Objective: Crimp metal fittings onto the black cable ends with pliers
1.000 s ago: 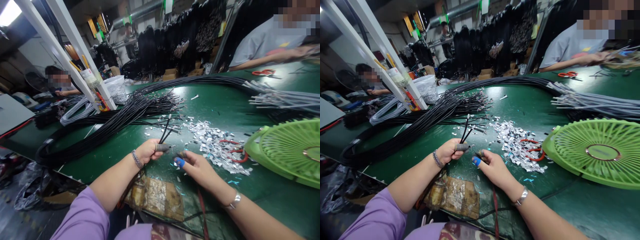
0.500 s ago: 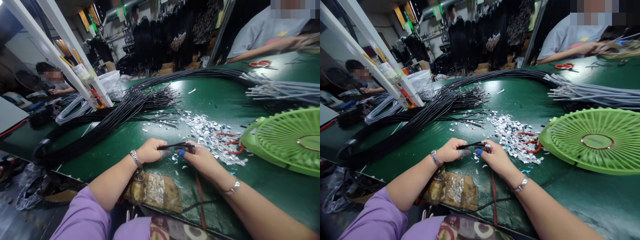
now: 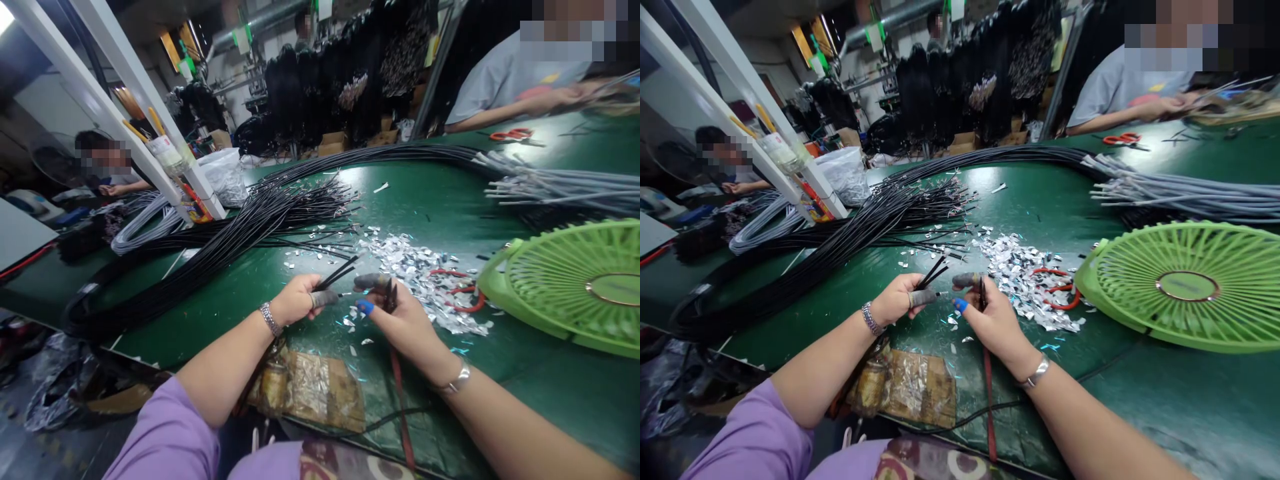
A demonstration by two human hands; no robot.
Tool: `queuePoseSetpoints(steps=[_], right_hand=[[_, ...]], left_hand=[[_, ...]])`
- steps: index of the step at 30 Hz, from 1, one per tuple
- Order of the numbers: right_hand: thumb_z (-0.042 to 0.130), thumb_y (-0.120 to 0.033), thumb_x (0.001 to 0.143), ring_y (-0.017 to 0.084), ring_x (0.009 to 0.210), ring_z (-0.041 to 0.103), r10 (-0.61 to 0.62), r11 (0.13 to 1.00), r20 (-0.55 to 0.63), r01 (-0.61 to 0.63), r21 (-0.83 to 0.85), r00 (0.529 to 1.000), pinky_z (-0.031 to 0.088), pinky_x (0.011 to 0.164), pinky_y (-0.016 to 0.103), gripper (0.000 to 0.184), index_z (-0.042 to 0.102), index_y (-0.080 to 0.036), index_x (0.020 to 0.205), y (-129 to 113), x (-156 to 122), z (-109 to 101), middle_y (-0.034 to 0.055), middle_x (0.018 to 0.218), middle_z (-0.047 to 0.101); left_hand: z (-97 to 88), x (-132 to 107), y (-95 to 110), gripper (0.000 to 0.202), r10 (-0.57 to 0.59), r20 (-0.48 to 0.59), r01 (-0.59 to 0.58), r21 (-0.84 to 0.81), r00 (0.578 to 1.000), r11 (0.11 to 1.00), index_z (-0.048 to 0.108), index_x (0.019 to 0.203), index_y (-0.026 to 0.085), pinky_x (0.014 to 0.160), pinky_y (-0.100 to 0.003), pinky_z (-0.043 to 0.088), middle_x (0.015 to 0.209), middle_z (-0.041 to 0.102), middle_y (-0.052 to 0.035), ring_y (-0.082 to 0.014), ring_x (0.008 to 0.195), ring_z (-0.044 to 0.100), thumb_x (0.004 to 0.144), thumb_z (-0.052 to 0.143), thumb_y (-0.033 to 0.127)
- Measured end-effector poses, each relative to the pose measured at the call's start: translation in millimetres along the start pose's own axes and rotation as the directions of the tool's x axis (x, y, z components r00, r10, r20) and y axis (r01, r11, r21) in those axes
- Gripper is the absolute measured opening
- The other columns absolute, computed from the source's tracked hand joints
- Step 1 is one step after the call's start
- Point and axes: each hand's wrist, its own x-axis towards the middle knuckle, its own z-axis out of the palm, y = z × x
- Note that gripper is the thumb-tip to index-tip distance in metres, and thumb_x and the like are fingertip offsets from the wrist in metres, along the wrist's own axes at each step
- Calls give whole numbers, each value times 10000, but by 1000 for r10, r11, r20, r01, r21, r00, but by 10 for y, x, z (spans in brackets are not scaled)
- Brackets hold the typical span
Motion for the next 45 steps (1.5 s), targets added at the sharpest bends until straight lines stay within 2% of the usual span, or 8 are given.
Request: queuePoseSetpoints(steps=[6, 13, 20, 25, 30, 34, 38, 45], right_hand=[[601, -326, 771, 156, 570, 539, -144, 984, 19, 145, -104, 989, 448, 524, 275, 209, 565, -228, 952, 45, -69, 26, 2, 659, 580], [653, -347, 699, 155, 595, 556, -5, 1000, 43, 7, -27, 999, 456, 542, 273, 243, 515, -224, 857, -43, -18, 39, 17, 715, 622], [740, -338, 537, 98, 475, 434, 345, 895, 52, -345, 281, 937, 321, 424, 218, 350, 552, -198, 797, -112, -3, 116, -39, 595, 543], [793, -313, 434, 57, 424, 335, 474, 799, 74, -463, 384, 878, 226, 387, 198, 361, 543, -175, 654, -77, -15, 147, -54, 540, 484], [773, -404, 488, 76, 421, 356, 419, 863, 23, -406, 300, 908, 259, 388, 212, 382, 509, -202, 675, -39, 5, 121, -57, 543, 477], [616, -468, 691, 191, 618, 579, 149, 977, -17, -150, -150, 989, 452, 575, 310, 298, 545, -222, 843, -21, 40, 18, 23, 688, 617], [434, -400, 836, 247, 749, 622, -45, 815, 135, 114, -568, 990, 472, 656, 357, 256, 546, -199, 948, -6, 10, -26, 97, 832, 656], [391, -202, 828, 216, 673, 585, -218, 663, 224, 313, -681, 950, 464, 619, 316, 181, 570, -214, 804, 0, -19, -3, 65, 711, 613]], left_hand=[[30, -11, -6, 414, -40, 64, 38, 28, 997, 999, 480, 671, 159, 335, -166, 286, 429, 419, 82, -35, 330, 343, 622, 681, 517], [24, -23, -46, 334, 82, 49, -92, 247, 995, 965, 507, 715, 162, 431, -194, 332, 484, 454, 54, -65, 405, 409, 758, 550, 490], [144, -134, 13, 102, 395, 22, -167, 926, 918, 337, 607, 748, 171, 574, -265, 377, 675, 626, -43, -173, 644, 577, 712, 518, 205], [178, -153, 28, 174, 368, 131, -200, 967, 921, 156, 624, 805, 178, 580, -272, 393, 726, 652, -56, -189, 696, 601, 672, 514, 158], [107, -73, 18, 91, 255, 1, -150, 810, 967, 567, 576, 728, 161, 528, -240, 379, 628, 596, -29, -148, 583, 559, 743, 531, 239], [33, 18, 6, 290, -60, -127, 84, 196, 990, 977, 515, 714, 160, 372, -188, 279, 457, 443, 59, -62, 347, 369, 779, 532, 443], [2, 49, 7, 357, -158, -116, 146, -100, 981, 984, 520, 702, 151, 315, -166, 204, 413, 411, 81, -36, 298, 308, 696, 607, 497], [63, 20, 16, 425, -152, -127, 142, -87, 980, 986, 503, 688, 151, 303, -157, 220, 403, 425, 84, -31, 292, 326, 649, 656, 545]])
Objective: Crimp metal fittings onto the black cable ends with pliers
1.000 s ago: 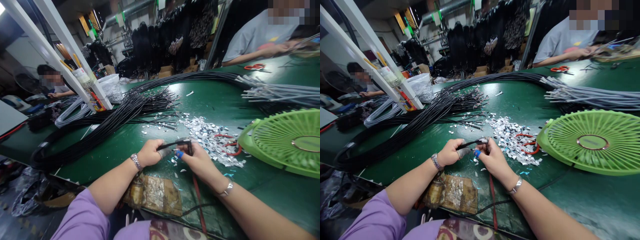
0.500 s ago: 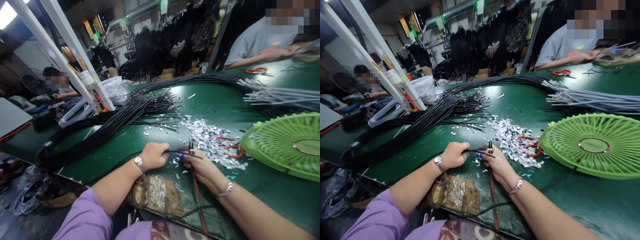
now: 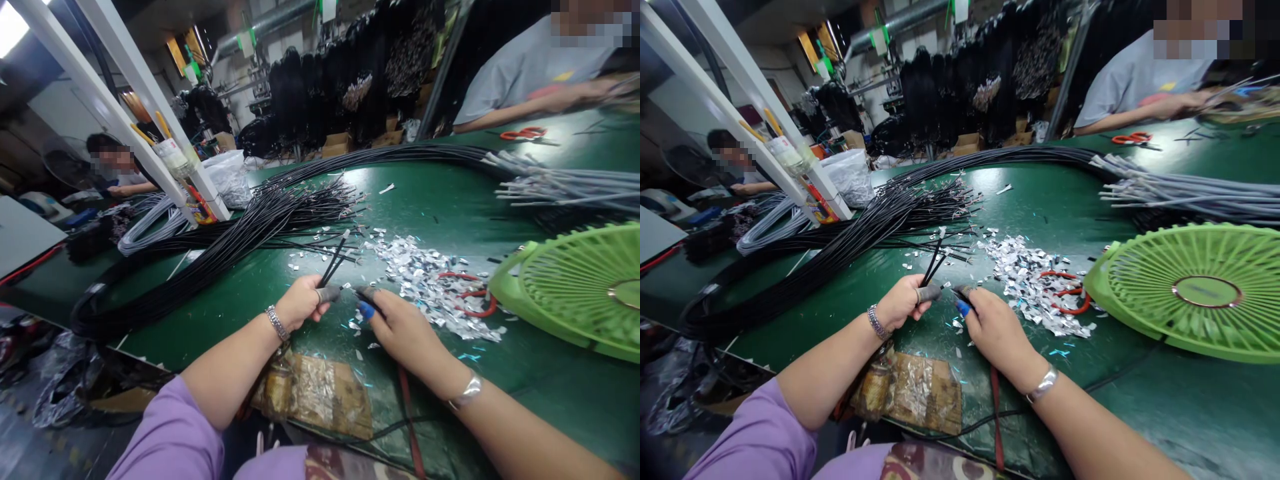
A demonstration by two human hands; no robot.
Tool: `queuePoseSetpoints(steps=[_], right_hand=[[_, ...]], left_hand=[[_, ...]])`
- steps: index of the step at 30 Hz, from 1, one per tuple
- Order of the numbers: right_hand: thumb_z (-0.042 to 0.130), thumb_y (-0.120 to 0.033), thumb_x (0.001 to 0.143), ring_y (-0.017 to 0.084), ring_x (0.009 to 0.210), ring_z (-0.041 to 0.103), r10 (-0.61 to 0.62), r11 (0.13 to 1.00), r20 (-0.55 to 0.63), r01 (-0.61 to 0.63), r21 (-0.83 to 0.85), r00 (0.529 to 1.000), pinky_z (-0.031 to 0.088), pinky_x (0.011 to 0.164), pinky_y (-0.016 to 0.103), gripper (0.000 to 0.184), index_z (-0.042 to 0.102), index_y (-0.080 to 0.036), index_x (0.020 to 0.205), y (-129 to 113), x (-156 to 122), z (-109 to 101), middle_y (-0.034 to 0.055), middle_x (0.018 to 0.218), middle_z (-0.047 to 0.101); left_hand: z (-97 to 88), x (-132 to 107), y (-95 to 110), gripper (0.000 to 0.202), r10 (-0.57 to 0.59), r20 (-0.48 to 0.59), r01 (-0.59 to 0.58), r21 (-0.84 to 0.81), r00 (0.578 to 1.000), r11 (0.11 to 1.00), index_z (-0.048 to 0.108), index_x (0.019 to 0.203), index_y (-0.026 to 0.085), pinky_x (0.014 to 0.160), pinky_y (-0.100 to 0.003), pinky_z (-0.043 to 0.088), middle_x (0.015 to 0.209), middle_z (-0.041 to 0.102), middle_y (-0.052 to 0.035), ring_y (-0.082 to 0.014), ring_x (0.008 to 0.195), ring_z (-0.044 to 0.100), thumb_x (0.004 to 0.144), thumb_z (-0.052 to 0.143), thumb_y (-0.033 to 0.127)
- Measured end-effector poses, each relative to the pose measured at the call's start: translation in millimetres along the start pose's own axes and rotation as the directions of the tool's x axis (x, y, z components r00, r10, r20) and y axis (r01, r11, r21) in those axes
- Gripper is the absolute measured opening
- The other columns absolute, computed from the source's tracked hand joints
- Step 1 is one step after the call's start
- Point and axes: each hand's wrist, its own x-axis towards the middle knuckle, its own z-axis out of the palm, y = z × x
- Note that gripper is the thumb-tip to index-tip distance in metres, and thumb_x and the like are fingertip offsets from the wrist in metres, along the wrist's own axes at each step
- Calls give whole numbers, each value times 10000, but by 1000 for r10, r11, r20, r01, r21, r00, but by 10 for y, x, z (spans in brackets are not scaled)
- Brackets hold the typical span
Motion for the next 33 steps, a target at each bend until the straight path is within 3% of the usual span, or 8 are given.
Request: queuePoseSetpoints(steps=[20, 33], right_hand=[[433, -260, 825, 194, 624, 583, 51, 987, 6, -52, 151, 999, 438, 563, 289, 176, 505, -245, 666, -14, 22, -3, 31, 646, 603], [436, -238, 816, 202, 636, 589, 37, 997, 6, -37, 74, 999, 440, 558, 291, 161, 560, -244, 713, -19, 15, 6, 37, 654, 611]], left_hand=[[41, -18, -22, 362, 71, -27, -69, 78, 997, 995, 449, 658, 166, 312, -151, 259, 412, 423, 90, -32, 309, 338, 673, 649, 468], [37, 0, -70, 236, 93, -40, -86, 147, 995, 985, 458, 676, 163, 324, -138, 289, 433, 434, 88, -30, 319, 358, 736, 597, 344]])
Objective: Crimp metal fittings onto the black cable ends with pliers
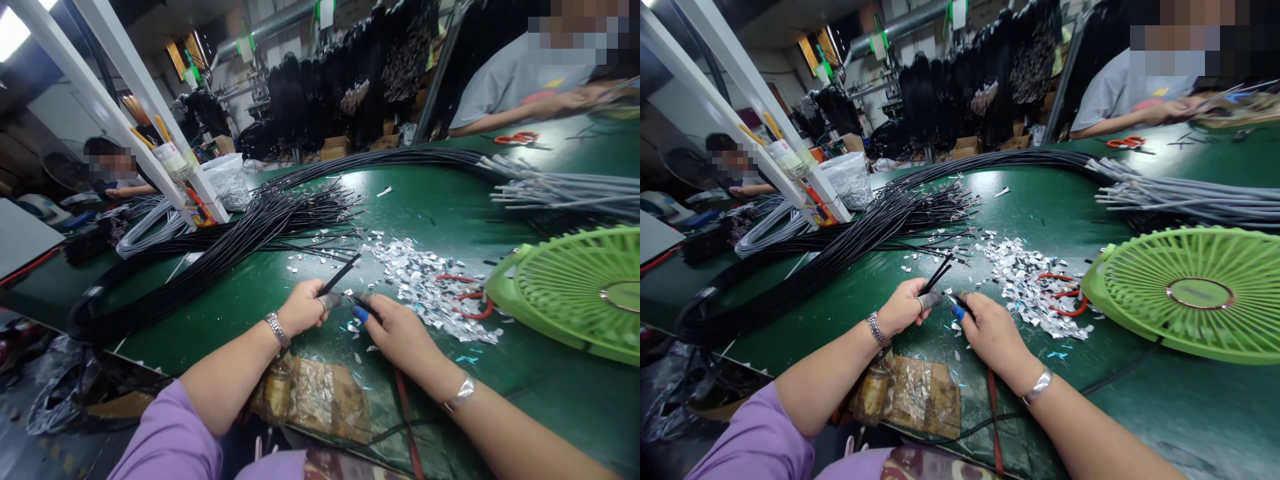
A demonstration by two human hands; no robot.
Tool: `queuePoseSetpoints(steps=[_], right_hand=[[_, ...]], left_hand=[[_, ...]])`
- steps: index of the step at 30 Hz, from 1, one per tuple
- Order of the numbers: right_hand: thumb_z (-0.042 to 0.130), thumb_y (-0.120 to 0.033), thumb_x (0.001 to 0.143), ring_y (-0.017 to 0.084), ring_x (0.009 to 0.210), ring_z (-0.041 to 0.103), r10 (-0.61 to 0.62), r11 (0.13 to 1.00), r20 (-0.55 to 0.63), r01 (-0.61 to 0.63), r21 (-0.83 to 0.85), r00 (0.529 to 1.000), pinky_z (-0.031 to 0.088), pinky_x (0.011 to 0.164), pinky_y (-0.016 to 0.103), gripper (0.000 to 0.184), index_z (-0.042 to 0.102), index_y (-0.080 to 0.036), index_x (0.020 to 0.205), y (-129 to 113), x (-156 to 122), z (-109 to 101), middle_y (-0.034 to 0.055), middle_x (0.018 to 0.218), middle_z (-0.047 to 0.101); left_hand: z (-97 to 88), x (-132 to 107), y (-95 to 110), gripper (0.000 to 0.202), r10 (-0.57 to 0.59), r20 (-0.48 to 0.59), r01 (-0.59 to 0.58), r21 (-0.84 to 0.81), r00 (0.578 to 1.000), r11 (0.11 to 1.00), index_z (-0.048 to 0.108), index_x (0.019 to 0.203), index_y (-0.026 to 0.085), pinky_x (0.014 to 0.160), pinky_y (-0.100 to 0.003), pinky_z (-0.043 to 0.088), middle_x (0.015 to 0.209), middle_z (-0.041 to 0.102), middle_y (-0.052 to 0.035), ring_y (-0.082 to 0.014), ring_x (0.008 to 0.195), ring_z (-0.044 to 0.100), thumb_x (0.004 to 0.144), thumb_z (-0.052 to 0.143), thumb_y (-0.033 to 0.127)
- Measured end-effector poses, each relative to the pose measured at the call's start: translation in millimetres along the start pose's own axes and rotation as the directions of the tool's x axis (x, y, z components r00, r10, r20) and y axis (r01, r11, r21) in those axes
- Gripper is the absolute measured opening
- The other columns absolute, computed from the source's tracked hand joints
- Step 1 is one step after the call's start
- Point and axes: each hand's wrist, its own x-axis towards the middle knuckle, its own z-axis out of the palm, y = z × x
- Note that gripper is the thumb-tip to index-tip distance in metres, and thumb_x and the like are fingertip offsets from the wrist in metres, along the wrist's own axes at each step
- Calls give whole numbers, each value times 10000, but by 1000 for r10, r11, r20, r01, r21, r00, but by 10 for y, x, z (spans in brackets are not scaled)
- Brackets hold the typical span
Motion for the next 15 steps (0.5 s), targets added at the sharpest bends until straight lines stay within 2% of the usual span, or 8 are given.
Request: queuePoseSetpoints(steps=[7, 11, 15], right_hand=[[428, -239, 819, 204, 631, 596, 13, 1000, -13, -13, -8, 1000, 449, 584, 298, 175, 591, -228, 756, 10, 3, 13, 50, 689, 642], [425, -240, 820, 197, 615, 589, 30, 999, 3, -30, 38, 1000, 441, 577, 292, 194, 589, -229, 716, 0, 14, -12, 38, 663, 636], [454, -291, 810, 186, 564, 557, 67, 990, 30, -70, 120, 997, 416, 528, 288, 195, 579, -230, 673, 40, 52, -58, 17, 604, 616]], left_hand=[[-3, 4, -21, 205, 9, -4, -9, 33, 1000, 999, 462, 685, 162, 327, -143, 298, 437, 431, 87, -35, 322, 367, 741, 586, 315], [-8, 10, -32, 275, 24, -10, -23, 24, 1000, 999, 466, 681, 161, 324, -141, 275, 440, 412, 93, -28, 322, 354, 717, 627, 381], [-33, 3, 13, 386, 27, 7, -26, -53, 1000, 998, 458, 643, 164, 308, -159, 224, 421, 385, 97, -24, 310, 304, 656, 678, 480]])
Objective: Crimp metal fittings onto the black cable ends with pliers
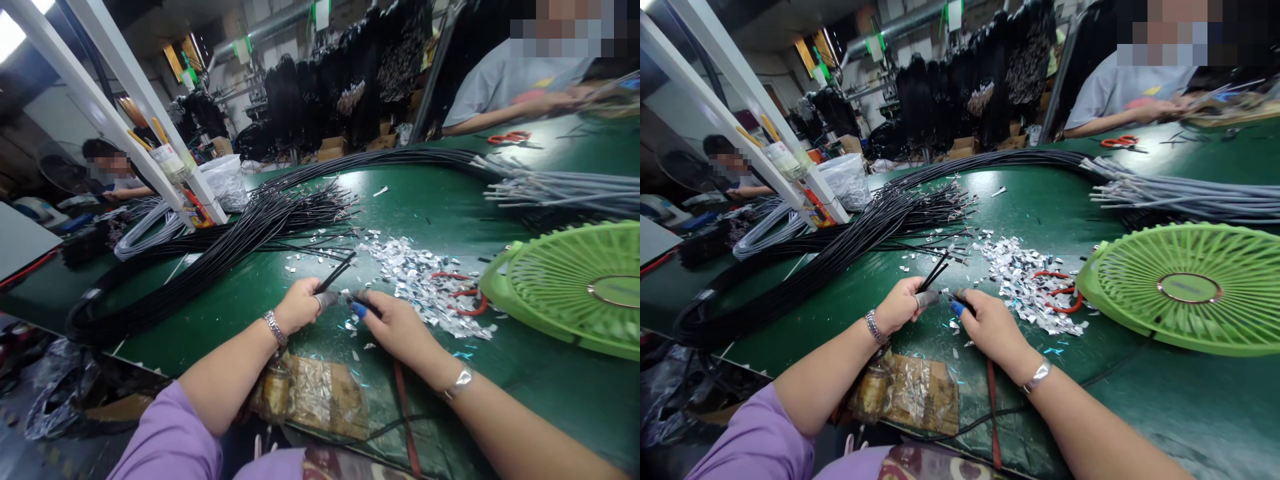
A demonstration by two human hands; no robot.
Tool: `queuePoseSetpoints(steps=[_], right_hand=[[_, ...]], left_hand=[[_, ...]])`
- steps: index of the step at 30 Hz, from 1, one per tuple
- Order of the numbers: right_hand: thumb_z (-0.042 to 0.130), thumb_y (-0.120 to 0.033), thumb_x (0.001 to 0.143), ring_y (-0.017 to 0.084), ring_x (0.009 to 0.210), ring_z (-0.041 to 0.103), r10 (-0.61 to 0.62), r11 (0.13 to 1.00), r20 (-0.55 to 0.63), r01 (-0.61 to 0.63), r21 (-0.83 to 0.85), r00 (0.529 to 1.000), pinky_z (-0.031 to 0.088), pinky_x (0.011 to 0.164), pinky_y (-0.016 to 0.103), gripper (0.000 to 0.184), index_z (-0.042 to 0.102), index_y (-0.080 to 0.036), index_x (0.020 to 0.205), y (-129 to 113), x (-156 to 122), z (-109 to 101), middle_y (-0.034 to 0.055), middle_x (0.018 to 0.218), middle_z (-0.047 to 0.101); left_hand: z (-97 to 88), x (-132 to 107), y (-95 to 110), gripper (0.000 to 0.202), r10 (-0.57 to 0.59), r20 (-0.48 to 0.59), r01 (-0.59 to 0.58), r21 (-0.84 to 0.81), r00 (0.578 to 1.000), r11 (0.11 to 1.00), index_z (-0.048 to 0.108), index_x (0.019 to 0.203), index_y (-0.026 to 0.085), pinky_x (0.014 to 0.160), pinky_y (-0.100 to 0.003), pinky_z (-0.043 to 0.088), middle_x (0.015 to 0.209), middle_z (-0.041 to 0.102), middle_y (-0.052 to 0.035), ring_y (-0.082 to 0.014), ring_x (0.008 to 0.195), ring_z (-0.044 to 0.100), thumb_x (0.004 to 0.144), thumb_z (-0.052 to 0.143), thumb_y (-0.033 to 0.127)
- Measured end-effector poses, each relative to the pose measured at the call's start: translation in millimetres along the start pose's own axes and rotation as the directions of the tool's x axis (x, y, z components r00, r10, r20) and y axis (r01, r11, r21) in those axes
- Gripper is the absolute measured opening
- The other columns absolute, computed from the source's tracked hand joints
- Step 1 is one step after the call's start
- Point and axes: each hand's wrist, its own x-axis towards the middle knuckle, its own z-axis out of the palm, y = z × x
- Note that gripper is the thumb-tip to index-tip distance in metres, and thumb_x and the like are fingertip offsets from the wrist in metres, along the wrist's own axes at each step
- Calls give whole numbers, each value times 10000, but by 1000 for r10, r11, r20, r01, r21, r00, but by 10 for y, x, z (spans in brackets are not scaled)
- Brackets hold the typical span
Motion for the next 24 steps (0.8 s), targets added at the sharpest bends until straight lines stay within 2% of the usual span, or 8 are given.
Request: queuePoseSetpoints(steps=[4, 7, 10, 14, 18, 22, 24], right_hand=[[536, -312, 749, 169, 551, 539, 60, 987, -40, -53, 149, 997, 424, 518, 283, 143, 630, -216, 797, 33, 33, -51, 22, 678, 649], [543, -262, 725, 172, 584, 550, 17, 978, -78, -1, 209, 997, 438, 548, 287, 213, 642, -213, 907, 10, 17, -64, 27, 719, 649], [520, -222, 719, 181, 623, 573, -56, 972, -89, 74, 223, 994, 446, 578, 291, 178, 644, -223, 846, -16, -9, -61, 24, 710, 645], [481, -168, 699, 175, 609, 569, -104, 977, -71, 115, 180, 992, 432, 571, 282, 163, 629, -218, 744, -7, -11, -60, 22, 670, 633], [482, -162, 696, 168, 616, 564, -139, 973, -36, 143, 182, 990, 432, 572, 269, 169, 627, -207, 768, -1, -2, -76, 23, 680, 631], [493, -163, 673, 162, 602, 553, -136, 971, -23, 138, 194, 990, 423, 560, 261, 158, 625, -204, 750, -2, -7, -80, 18, 662, 629], [507, -173, 664, 160, 589, 548, -94, 970, 6, 90, 228, 996, 419, 558, 263, 127, 618, -206, 717, -1, -7, -65, 12, 643, 628]], left_hand=[[-31, -15, 71, 448, -41, 84, 48, -88, 996, 995, 484, 614, 154, 301, -174, 160, 380, 341, 101, -19, 294, 246, 594, 710, 540], [-31, -23, 93, 447, -70, 144, 85, -99, 987, 991, 517, 624, 145, 296, -179, 150, 357, 311, 107, -20, 289, 224, 583, 716, 544], [-12, -27, 91, 421, -91, 147, 101, -62, 985, 993, 511, 613, 148, 295, -182, 145, 351, 312, 105, -22, 283, 228, 598, 717, 514], [4, -23, 74, 342, -121, 140, 119, 21, 983, 993, 490, 604, 154, 300, -181, 141, 359, 346, 94, -26, 283, 258, 640, 713, 411], [-1, -15, 61, 316, -133, 138, 130, 28, 981, 991, 487, 611, 154, 301, -180, 144, 366, 350, 95, -24, 284, 257, 649, 702, 383], [-7, -14, 39, 329, -130, 155, 122, 60, 979, 991, 488, 610, 149, 305, -175, 154, 375, 350, 100, -21, 291, 258, 635, 708, 392], [-15, -15, 23, 333, -125, 172, 106, 115, 977, 988, 503, 617, 143, 307, -166, 182, 381, 365, 99, -22, 299, 280, 624, 715, 399]])
